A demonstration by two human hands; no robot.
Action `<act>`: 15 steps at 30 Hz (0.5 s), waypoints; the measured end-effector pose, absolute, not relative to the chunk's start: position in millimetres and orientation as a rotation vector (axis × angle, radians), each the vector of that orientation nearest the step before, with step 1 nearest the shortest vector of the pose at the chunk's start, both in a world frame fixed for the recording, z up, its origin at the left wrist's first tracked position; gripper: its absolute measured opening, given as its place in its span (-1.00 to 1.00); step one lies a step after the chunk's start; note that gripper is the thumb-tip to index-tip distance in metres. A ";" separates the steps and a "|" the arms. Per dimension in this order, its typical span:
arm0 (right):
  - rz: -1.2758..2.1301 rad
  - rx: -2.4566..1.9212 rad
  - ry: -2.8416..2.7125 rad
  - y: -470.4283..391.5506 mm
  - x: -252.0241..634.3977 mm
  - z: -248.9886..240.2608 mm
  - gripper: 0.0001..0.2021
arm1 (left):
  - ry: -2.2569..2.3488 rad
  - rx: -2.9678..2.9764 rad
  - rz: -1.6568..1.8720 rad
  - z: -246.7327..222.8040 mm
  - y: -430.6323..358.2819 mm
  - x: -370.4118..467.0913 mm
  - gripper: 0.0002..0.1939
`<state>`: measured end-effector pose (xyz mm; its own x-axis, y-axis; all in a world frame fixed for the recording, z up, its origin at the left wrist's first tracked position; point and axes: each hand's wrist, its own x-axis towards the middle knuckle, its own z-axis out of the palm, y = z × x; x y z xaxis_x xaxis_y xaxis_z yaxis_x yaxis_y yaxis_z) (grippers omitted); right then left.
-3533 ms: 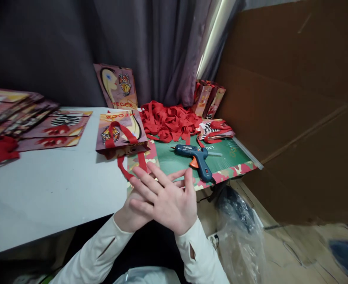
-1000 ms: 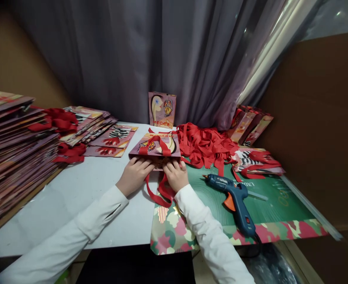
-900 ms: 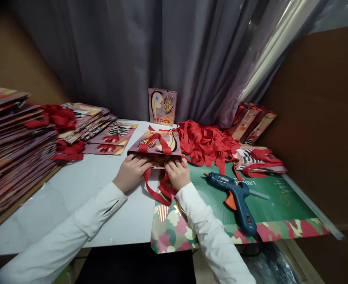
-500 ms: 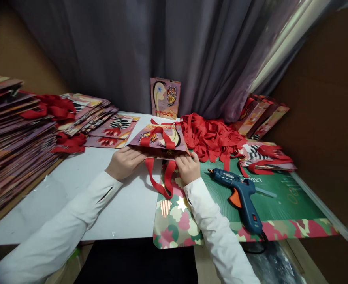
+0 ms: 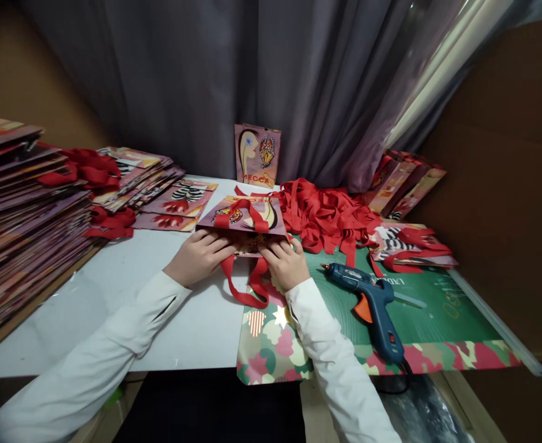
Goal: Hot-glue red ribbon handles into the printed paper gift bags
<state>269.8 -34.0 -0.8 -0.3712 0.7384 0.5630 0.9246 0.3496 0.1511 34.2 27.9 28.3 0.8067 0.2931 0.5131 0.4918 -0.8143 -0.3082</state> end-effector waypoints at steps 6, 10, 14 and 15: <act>-0.694 -1.471 -2.132 -35.0 269.8 -6.9 -0.64 | -0.632 -2.512 -0.698 27.0 26.1 34.8 -0.68; -0.723 -1.524 -2.097 -36.4 267.8 -5.2 -0.67 | -0.683 -2.466 -0.669 32.1 18.9 38.9 -0.78; -0.589 -1.590 -2.212 -36.1 259.7 -5.2 -0.63 | -0.936 -2.483 -0.572 29.4 4.1 49.3 -0.84; -0.537 -1.582 -2.256 -36.0 256.8 -5.8 -0.58 | -0.989 -2.506 -0.558 27.1 0.2 52.2 -0.81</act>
<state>256.8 -36.0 -5.8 -0.3272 0.8181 0.4729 0.9434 0.3115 0.1139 52.2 0.2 27.1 0.6722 0.5528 0.4924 0.7072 -0.6762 -0.2063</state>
